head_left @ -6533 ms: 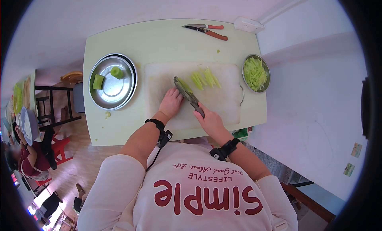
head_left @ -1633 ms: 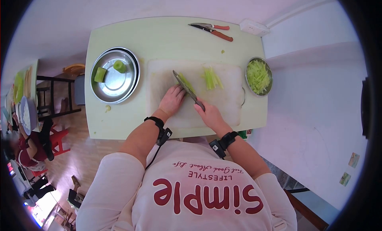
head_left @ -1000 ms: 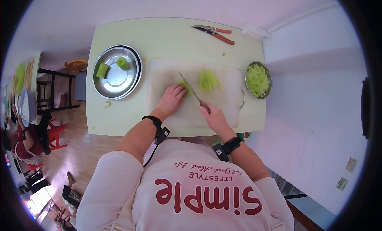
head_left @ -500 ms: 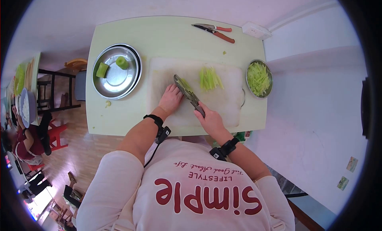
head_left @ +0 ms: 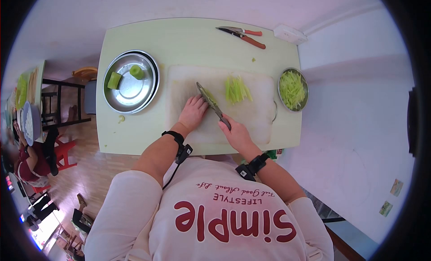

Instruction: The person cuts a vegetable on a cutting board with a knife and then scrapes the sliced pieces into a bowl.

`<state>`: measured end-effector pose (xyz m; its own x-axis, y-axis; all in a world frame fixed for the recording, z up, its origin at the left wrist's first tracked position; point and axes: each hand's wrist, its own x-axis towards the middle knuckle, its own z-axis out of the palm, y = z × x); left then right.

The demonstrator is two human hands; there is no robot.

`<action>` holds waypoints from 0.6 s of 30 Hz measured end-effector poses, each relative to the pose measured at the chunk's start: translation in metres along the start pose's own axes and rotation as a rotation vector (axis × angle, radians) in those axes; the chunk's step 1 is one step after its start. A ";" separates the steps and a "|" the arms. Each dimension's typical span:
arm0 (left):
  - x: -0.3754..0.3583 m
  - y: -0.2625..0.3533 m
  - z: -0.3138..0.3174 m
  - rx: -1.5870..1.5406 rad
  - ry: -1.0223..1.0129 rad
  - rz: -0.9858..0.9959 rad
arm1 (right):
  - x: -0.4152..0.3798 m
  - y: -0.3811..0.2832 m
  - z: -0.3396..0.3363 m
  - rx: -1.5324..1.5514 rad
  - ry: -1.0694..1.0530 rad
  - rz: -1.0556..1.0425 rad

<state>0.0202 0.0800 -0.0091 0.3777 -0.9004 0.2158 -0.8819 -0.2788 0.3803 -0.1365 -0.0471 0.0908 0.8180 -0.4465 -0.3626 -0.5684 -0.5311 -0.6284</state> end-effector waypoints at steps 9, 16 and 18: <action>0.003 0.004 -0.011 -0.035 0.054 0.022 | 0.033 0.020 0.023 0.213 0.166 -0.206; 0.002 0.005 -0.007 -0.068 0.073 0.007 | 0.025 0.009 -0.013 0.482 -0.063 0.320; 0.001 0.005 -0.006 -0.066 0.075 0.004 | 0.023 0.010 -0.016 0.374 -0.112 0.301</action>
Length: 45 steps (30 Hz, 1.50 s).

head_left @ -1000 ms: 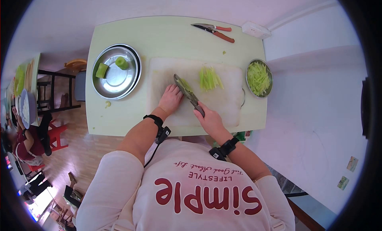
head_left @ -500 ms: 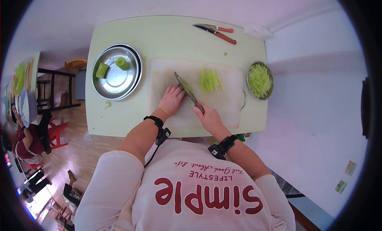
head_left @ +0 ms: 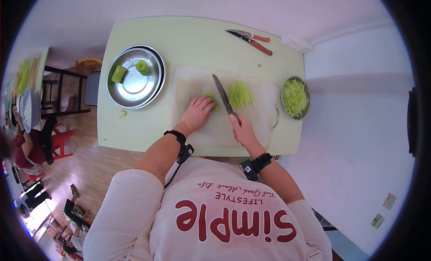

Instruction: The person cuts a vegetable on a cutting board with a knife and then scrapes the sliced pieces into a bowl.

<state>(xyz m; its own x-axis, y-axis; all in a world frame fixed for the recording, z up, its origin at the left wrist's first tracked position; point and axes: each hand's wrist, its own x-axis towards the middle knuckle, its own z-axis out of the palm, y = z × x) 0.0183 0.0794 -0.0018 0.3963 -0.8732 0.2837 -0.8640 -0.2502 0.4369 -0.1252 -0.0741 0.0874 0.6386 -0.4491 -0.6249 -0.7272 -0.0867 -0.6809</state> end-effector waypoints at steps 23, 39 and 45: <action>-0.002 -0.003 0.002 0.054 0.012 0.000 | -0.020 -0.001 0.019 -0.403 0.092 -0.380; -0.003 -0.001 -0.002 0.062 -0.150 -0.056 | -0.015 0.000 0.024 -0.465 0.111 -0.370; -0.003 -0.001 0.000 0.090 -0.095 -0.038 | -0.003 0.006 0.026 -0.407 0.126 -0.403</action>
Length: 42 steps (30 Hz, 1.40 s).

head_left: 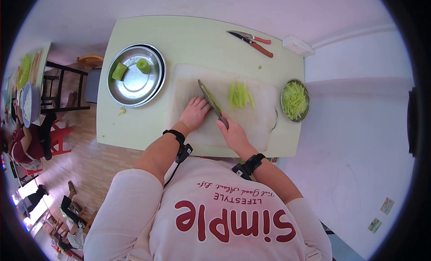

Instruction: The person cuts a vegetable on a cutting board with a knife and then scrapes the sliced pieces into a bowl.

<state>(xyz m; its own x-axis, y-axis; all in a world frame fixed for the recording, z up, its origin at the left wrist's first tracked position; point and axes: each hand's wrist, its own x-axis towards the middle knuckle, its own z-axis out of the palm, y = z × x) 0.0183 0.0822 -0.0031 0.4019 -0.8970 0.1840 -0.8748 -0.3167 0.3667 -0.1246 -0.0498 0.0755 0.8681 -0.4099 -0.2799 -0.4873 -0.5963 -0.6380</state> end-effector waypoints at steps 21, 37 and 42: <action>0.003 0.001 -0.001 -0.054 0.113 0.026 | 0.004 -0.002 -0.021 0.325 -0.142 0.251; 0.003 0.004 -0.007 0.013 0.087 0.011 | 0.001 -0.012 -0.023 0.178 -0.112 0.107; 0.004 0.003 -0.007 -0.006 0.097 0.022 | 0.002 -0.009 -0.022 0.145 -0.089 0.068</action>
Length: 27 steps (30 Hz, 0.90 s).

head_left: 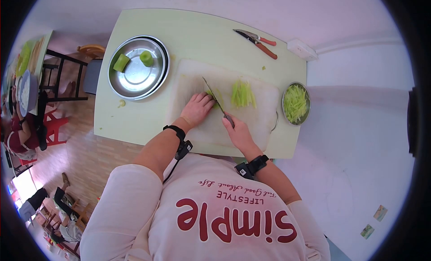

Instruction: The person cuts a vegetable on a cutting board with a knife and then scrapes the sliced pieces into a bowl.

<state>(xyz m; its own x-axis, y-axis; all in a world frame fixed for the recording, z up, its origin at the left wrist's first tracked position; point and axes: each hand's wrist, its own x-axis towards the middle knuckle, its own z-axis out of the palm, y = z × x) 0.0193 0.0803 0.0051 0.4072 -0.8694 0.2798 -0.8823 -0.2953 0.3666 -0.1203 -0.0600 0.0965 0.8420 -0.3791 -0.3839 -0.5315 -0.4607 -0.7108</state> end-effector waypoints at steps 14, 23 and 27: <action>-0.001 -0.001 0.003 -0.029 -0.009 -0.001 | 0.019 0.004 -0.002 0.036 -0.072 0.071; -0.002 -0.001 0.001 -0.058 0.019 -0.013 | 0.025 -0.003 -0.006 0.320 -0.117 0.372; -0.001 0.000 0.003 -0.095 0.035 -0.030 | 0.023 0.017 -0.001 0.182 -0.023 0.221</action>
<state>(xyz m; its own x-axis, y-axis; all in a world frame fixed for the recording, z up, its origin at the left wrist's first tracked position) 0.0182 0.0799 0.0021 0.4428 -0.8460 0.2971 -0.8436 -0.2807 0.4578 -0.1099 -0.0776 0.0759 0.7107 -0.4352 -0.5527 -0.6786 -0.2167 -0.7018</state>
